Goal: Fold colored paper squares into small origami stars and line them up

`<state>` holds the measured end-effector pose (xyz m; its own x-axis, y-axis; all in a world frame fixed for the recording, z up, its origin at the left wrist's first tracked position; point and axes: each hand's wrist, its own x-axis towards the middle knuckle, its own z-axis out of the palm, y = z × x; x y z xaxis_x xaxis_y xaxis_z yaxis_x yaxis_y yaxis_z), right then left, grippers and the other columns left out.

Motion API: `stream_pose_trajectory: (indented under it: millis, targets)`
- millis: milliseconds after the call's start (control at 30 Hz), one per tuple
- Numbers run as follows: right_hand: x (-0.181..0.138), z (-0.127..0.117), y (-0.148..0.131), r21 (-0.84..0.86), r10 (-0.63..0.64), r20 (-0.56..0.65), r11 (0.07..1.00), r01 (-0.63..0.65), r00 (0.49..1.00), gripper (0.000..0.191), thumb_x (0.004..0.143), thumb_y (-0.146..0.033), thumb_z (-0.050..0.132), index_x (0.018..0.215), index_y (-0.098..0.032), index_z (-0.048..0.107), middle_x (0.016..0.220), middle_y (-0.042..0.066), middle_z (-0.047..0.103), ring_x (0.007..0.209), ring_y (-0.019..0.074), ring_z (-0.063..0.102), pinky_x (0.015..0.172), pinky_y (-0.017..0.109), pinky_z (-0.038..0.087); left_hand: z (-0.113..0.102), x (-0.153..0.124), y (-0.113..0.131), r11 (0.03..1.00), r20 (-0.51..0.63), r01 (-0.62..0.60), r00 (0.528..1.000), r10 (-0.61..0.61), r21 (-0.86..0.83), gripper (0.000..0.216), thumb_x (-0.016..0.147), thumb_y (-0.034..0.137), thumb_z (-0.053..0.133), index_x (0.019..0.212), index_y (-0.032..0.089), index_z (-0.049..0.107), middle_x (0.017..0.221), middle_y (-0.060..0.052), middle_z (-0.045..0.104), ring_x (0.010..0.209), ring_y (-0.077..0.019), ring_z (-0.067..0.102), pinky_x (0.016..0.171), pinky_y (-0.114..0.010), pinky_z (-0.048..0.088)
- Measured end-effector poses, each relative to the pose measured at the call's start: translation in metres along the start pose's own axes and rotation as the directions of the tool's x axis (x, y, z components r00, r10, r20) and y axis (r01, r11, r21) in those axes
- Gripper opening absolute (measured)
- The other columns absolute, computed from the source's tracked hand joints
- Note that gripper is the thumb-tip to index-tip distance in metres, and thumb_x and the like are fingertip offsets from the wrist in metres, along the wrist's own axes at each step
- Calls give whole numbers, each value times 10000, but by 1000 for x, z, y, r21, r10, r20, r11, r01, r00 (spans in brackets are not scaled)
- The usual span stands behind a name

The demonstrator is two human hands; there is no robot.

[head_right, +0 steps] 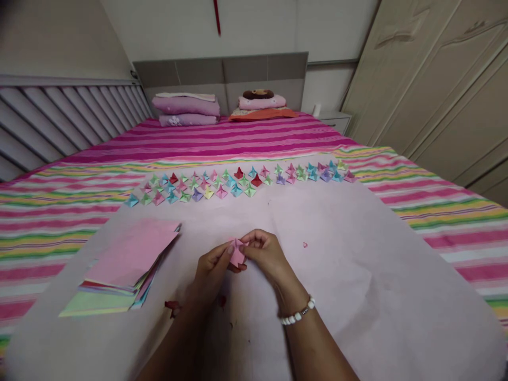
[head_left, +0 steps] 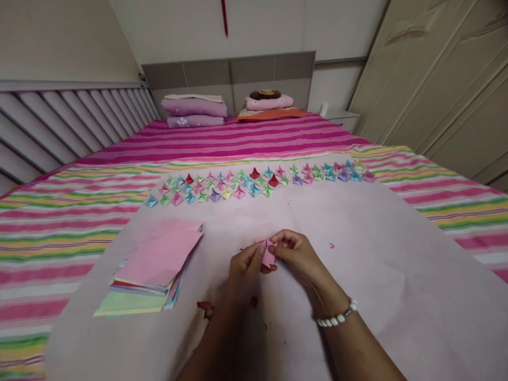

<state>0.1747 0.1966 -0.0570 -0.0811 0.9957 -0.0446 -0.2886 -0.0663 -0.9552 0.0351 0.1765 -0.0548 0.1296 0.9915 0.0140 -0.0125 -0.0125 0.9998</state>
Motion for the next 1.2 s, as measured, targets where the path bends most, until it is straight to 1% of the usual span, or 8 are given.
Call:
stream_pose_trajectory:
  millis: [100,233,367,500,700,833,967,1200]
  targets:
    - [0,0,0,12,4,-15,1000,-3,1000,214,562,-268,802,641,-161,635,500,-25,613,437,97,520,457,220,399,-2,-2,-1,997,76,-24,997,30,-76,407,819,383,528,1092,108,654,738,-74,728,659,-192,693,573,-261,533]
    - [-1,-1,-2,11,9,-9,1000,-8,1000,203,569,-264,798,636,-161,637,507,-17,629,430,97,533,456,219,414,-4,-1,-7,989,114,28,993,-11,-148,464,798,371,549,1157,82,600,724,-92,728,654,-202,695,577,-276,531]
    - [-1,-2,-2,-23,7,31,1000,-6,1000,220,576,-291,799,638,-158,636,500,-16,625,432,102,540,452,218,413,-2,0,-8,988,85,63,995,-51,-142,472,806,414,546,1146,88,584,744,-96,725,625,-192,695,570,-268,527]
    - [1,-3,1,-114,-13,47,993,18,999,239,575,-314,798,634,-152,631,500,-11,620,441,107,539,456,226,414,1,-1,-4,994,3,70,998,-70,-85,445,792,428,563,1092,98,574,716,-81,714,610,-190,692,539,-254,517]
    - [3,-3,5,-173,-16,29,985,21,999,214,584,-291,785,645,-159,629,515,-13,610,452,107,528,450,225,402,2,1,-7,999,-5,46,999,-46,-16,368,797,435,552,982,119,583,656,-56,698,593,-177,685,536,-247,515]
    - [2,-1,6,-114,-32,45,993,37,998,196,604,-281,775,712,-176,651,566,-5,638,489,125,553,467,239,426,2,2,-8,999,-15,40,999,-40,-5,338,779,416,584,954,127,579,616,-35,686,570,-169,680,538,-239,512]
    - [0,1,4,-44,-13,94,999,17,996,213,627,-277,763,805,-178,700,608,4,656,535,138,577,506,256,446,2,2,-6,998,4,28,1000,-27,-48,314,782,404,591,941,133,578,665,-39,699,605,-165,686,572,-244,520]
    - [-1,2,4,-13,-28,89,999,30,996,87,629,-189,725,711,-175,701,591,-14,635,505,108,556,505,236,439,-1,2,-8,993,29,5,1000,-2,-122,268,796,355,582,950,136,578,690,-37,703,667,-169,692,619,-253,519]
